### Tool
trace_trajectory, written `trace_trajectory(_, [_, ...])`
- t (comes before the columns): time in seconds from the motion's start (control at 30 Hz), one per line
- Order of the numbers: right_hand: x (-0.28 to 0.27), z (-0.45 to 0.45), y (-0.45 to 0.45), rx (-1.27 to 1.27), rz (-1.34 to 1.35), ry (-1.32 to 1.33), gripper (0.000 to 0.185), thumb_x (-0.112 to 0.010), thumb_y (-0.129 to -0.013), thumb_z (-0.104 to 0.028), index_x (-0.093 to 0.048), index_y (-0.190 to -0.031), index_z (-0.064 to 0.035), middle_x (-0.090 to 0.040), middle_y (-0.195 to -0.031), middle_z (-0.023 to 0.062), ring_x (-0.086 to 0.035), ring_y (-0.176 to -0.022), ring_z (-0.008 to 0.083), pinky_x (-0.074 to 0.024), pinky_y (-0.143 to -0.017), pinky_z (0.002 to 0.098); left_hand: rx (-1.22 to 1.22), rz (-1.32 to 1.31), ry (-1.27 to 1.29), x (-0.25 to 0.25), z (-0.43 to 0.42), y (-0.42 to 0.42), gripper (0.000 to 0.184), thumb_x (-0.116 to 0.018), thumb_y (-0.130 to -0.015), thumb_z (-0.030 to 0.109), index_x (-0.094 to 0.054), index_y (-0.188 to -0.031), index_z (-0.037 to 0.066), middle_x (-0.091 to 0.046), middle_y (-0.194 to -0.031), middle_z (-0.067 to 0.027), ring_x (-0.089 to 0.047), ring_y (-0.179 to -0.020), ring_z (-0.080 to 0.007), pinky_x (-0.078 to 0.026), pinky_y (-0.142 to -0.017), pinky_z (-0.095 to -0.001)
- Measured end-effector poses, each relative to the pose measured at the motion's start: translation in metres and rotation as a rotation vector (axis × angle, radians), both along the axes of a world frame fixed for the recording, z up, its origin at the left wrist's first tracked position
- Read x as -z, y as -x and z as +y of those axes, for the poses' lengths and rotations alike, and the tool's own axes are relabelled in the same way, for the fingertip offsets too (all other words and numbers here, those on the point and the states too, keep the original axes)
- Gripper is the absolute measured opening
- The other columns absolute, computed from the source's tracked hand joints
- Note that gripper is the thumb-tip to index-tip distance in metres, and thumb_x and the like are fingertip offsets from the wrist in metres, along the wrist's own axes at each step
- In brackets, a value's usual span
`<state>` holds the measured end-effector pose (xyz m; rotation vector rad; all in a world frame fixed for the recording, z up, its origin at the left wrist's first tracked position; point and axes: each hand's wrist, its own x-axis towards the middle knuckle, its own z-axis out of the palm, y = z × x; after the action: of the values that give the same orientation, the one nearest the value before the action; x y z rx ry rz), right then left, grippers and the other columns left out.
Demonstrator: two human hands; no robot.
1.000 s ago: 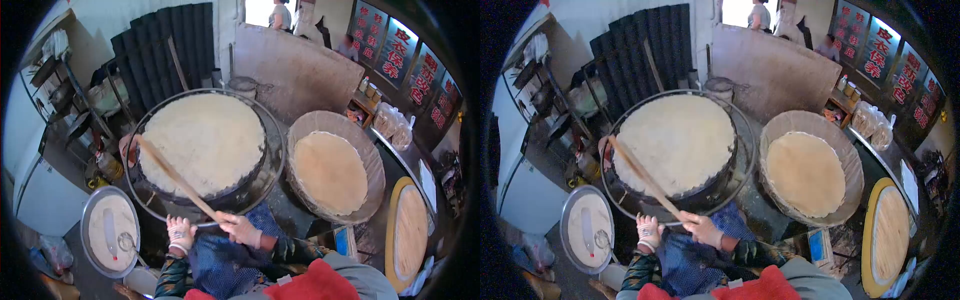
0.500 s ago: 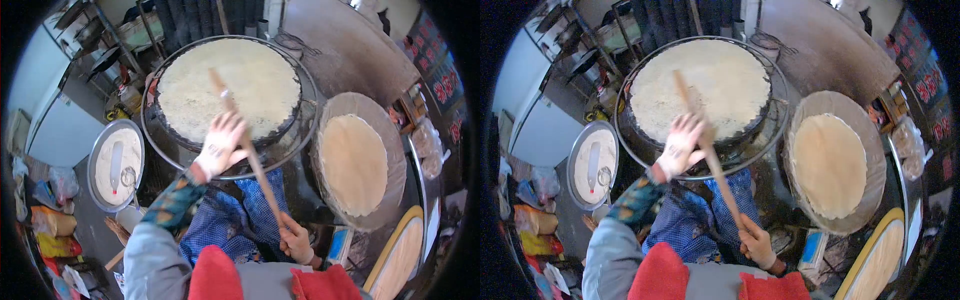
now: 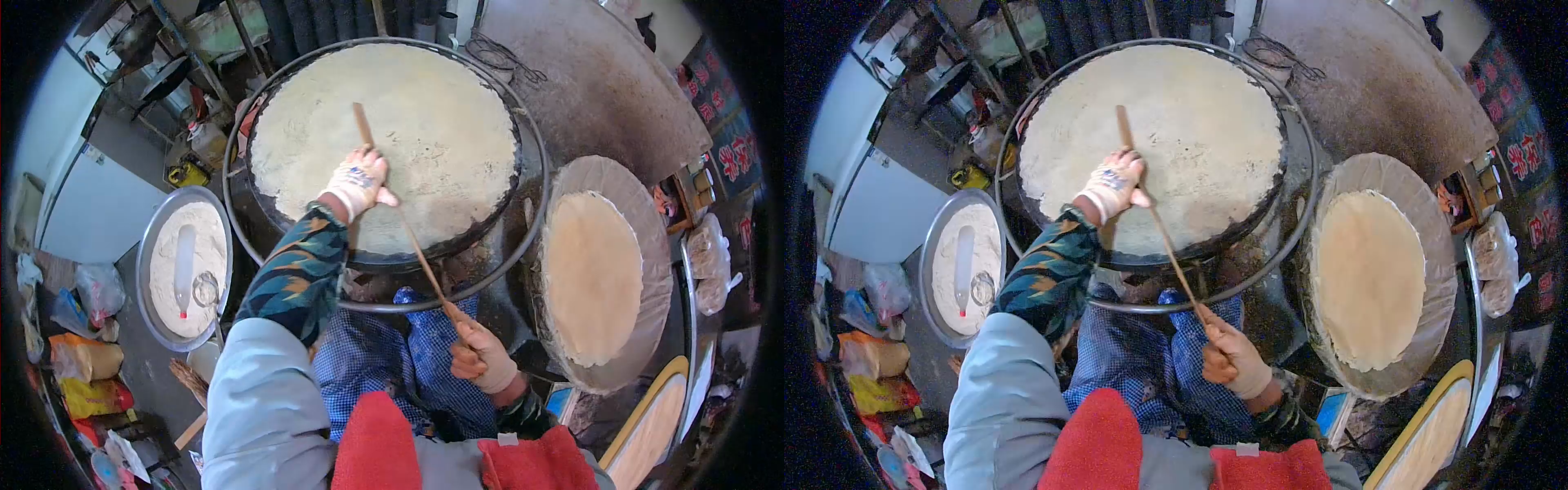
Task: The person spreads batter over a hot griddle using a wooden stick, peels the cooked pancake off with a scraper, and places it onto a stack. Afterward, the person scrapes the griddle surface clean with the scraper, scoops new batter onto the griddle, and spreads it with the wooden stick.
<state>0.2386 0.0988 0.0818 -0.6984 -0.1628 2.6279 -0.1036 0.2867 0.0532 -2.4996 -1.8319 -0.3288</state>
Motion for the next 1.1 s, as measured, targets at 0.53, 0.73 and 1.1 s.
trace_trajectory(0.53, [0.021,-0.072,0.053,-0.017,-0.716,-1.211,0.048,-0.060,-0.092,-0.012,-0.050,-0.138,-0.0064,-0.066,-0.100,0.0023,-0.057,-0.077,0.0051,-0.0475,-0.065,0.0213,-0.271,0.083,-0.181,0.012,-0.260,0.083,0.062,-0.061,-0.083,0.043,-0.050,-0.125,0.000,-0.048,-0.130,-0.0214,-0.041,-0.127,-0.0378,-0.024,-0.110,-0.0552])
trace_trajectory(0.73, [-0.015,-0.071,0.052,-0.316,-0.649,-1.006,0.046,-0.062,-0.090,-0.016,-0.053,-0.136,-0.0106,-0.069,-0.101,0.0049,-0.060,-0.070,0.0103,-0.0515,-0.066,0.0247,-0.449,-0.043,0.332,0.077,-0.236,0.019,0.031,-0.053,-0.085,0.036,-0.060,-0.101,0.010,-0.057,-0.107,-0.0078,-0.051,-0.107,-0.0361,-0.031,-0.105,-0.0524])
trace_trajectory(1.1, [-0.001,-0.080,0.030,-0.185,-0.685,-0.875,0.043,-0.066,-0.088,-0.017,-0.059,-0.129,-0.0081,-0.069,-0.086,0.0087,-0.061,-0.067,0.0101,-0.0507,-0.061,0.0262,-0.071,-0.146,-0.224,0.074,-0.226,-0.179,0.060,-0.060,-0.081,0.039,-0.050,-0.127,0.002,-0.053,-0.127,-0.0188,-0.045,-0.122,-0.0392,-0.028,-0.108,-0.0554])
